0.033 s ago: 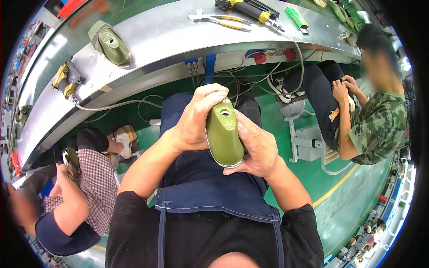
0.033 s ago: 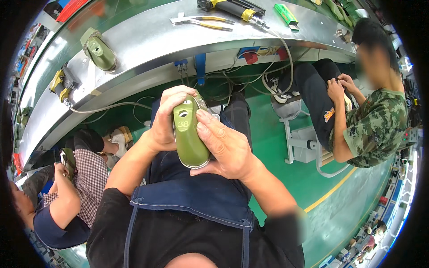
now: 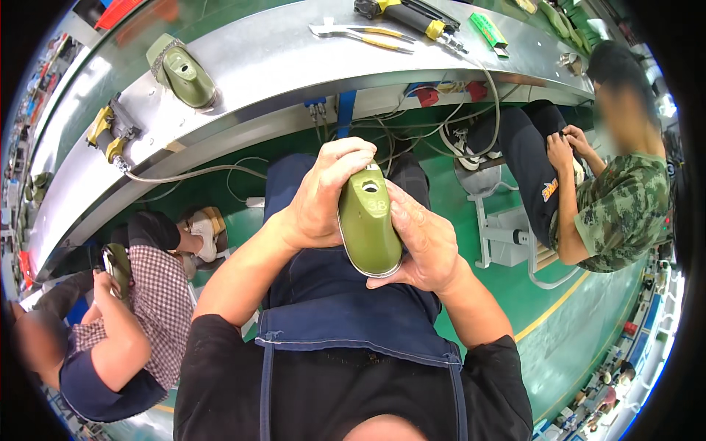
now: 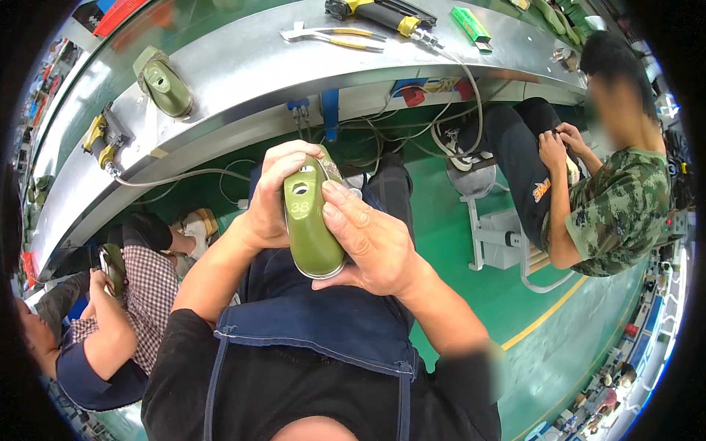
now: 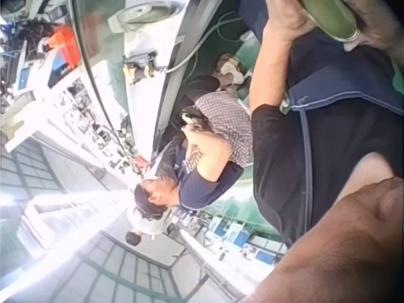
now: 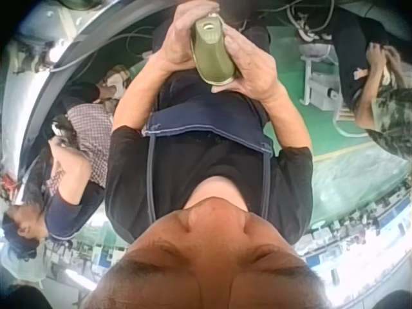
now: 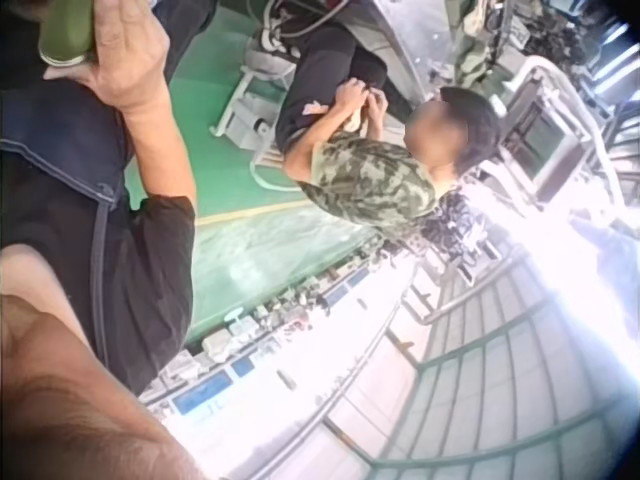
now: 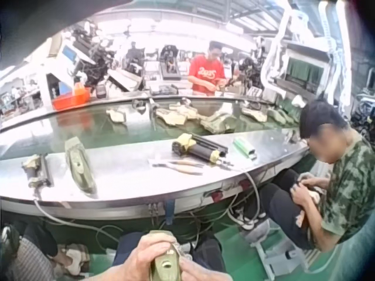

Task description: The person assembles green slipper sandals on a factory assembly line. They pick up a slipper sole and a metal strap, position the strap on the sole, and use a pneumatic nail gun to secure it. The process is repeated for multiple pairs of slippers, with the finished products placed on the conveyor belt.

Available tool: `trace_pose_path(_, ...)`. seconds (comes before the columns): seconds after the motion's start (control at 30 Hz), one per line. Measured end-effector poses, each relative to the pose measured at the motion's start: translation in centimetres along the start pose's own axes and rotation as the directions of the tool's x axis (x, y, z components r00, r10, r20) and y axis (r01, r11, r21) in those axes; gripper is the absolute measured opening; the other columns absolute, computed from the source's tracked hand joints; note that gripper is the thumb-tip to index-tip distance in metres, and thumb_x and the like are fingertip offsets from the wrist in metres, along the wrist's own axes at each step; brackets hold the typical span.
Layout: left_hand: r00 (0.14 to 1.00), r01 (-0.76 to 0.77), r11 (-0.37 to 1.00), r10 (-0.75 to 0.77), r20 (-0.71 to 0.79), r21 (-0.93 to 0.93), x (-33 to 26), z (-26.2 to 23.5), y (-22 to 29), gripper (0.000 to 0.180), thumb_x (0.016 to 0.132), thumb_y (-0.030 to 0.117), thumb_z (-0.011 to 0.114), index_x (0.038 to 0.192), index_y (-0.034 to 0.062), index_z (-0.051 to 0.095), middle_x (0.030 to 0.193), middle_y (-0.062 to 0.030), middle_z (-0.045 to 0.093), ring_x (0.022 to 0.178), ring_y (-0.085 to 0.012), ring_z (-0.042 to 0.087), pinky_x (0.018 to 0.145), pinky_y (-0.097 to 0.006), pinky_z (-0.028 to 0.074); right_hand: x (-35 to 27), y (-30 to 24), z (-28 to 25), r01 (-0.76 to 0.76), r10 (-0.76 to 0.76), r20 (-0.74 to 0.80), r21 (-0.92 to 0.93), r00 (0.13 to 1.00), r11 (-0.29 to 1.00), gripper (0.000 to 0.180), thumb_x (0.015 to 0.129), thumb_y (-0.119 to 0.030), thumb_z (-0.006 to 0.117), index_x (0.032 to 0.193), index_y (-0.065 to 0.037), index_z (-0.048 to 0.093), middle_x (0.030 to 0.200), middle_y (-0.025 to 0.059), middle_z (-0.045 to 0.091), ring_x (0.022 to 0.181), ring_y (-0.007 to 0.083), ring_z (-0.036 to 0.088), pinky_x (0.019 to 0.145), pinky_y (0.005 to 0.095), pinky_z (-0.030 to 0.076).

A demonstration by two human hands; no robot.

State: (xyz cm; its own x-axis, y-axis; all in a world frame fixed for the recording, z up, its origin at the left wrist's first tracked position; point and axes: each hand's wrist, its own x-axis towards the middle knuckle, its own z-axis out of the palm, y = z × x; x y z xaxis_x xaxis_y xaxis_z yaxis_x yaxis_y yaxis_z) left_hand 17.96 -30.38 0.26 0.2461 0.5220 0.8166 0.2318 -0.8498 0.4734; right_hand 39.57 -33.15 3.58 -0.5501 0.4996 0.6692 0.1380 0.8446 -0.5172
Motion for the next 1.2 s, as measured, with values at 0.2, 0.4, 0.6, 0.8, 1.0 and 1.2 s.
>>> trace_pose_path(0.2, 0.999, -0.014, 0.999, 0.016, -0.048, 0.034, 0.9, -0.8, 0.5, 0.086, 0.072, 0.009, 0.090, 0.143, 0.0028, 0.042, 0.132, -0.0288, 0.054, 0.114, -0.0406, 0.061, 0.091, -0.046, 0.055, 1.7, -1.0, -0.9, 0.131, -0.125, 0.045, -0.208, 0.991, 0.969, 0.079, 0.076, -0.031, 0.089, 0.132, 0.016, 0.058, 0.125, 0.0354, 0.068, 0.120, 0.0451, 0.070, 0.099, 0.0494, 0.061)
trace_pose_path(0.4, 0.996, -0.080, 0.997, 0.080, -0.030, 0.015, 2.0, -1.6, -0.7, 0.080, 0.074, 0.009, 0.089, 0.141, 0.0063, 0.044, 0.132, -0.0263, 0.055, 0.112, -0.0396, 0.062, 0.092, -0.047, 0.055, 1.8, 0.4, -0.7, 0.148, -0.149, 0.003, -0.150, 0.989, 0.978, 0.075, 0.077, -0.034, 0.089, 0.132, 0.010, 0.062, 0.128, 0.0305, 0.069, 0.119, 0.0430, 0.071, 0.100, 0.0483, 0.061)
trace_pose_path(0.6, 0.976, -0.210, 0.965, 0.217, -0.027, 0.154, 3.4, -3.5, -0.8, 0.067, 0.073, 0.009, 0.086, 0.132, 0.0132, 0.055, 0.131, -0.0211, 0.057, 0.113, -0.0401, 0.063, 0.093, -0.052, 0.056, 3.0, 0.4, -1.0, 0.023, -0.025, 0.014, 0.130, 1.000, 0.991, 0.105, 0.067, -0.055, 0.091, 0.143, 0.007, 0.057, 0.143, 0.0301, 0.061, 0.132, 0.0447, 0.062, 0.112, 0.0512, 0.051)
trace_pose_path(0.8, 0.913, -0.407, 0.872, 0.374, 0.165, 0.272, 5.8, -6.3, -1.4, 0.054, 0.081, 0.011, 0.078, 0.130, 0.0209, 0.058, 0.131, -0.0191, 0.056, 0.113, -0.0400, 0.062, 0.094, -0.053, 0.059, 5.7, -2.2, -0.1, -0.445, 0.414, 0.171, 0.239, 0.894, 0.863, 0.110, 0.087, -0.035, 0.088, 0.164, 0.007, 0.022, 0.167, 0.0253, 0.035, 0.152, 0.0339, 0.042, 0.121, 0.0453, 0.038)
trace_pose_path(1.0, 0.947, -0.301, 0.799, 0.183, 0.265, 0.521, 8.3, -9.2, -2.6, 0.060, 0.085, 0.014, 0.071, 0.143, 0.0177, 0.057, 0.144, -0.0129, 0.052, 0.131, -0.0343, 0.055, 0.115, -0.055, 0.043, 9.6, 0.3, 3.5, -0.484, 0.611, 0.081, 0.696, 0.787, 0.531, 0.060, 0.093, -0.007, 0.066, 0.148, 0.006, 0.047, 0.132, 0.0097, 0.063, 0.120, 0.0170, 0.060, 0.104, 0.0338, 0.049)
trace_pose_path(1.2, 0.987, 0.162, 0.633, -0.097, -0.131, 0.757, 6.1, -13.6, -3.5, 0.094, 0.071, 0.016, 0.089, 0.153, 0.0066, 0.044, 0.153, -0.0234, 0.041, 0.145, -0.0440, 0.037, 0.121, -0.057, 0.031, 14.9, 5.5, 8.3, -0.416, 0.613, 0.001, 0.735, 0.790, 0.535, 0.052, 0.098, -0.002, 0.063, 0.147, 0.006, 0.049, 0.136, 0.0116, 0.062, 0.122, 0.0176, 0.061, 0.106, 0.0327, 0.048)
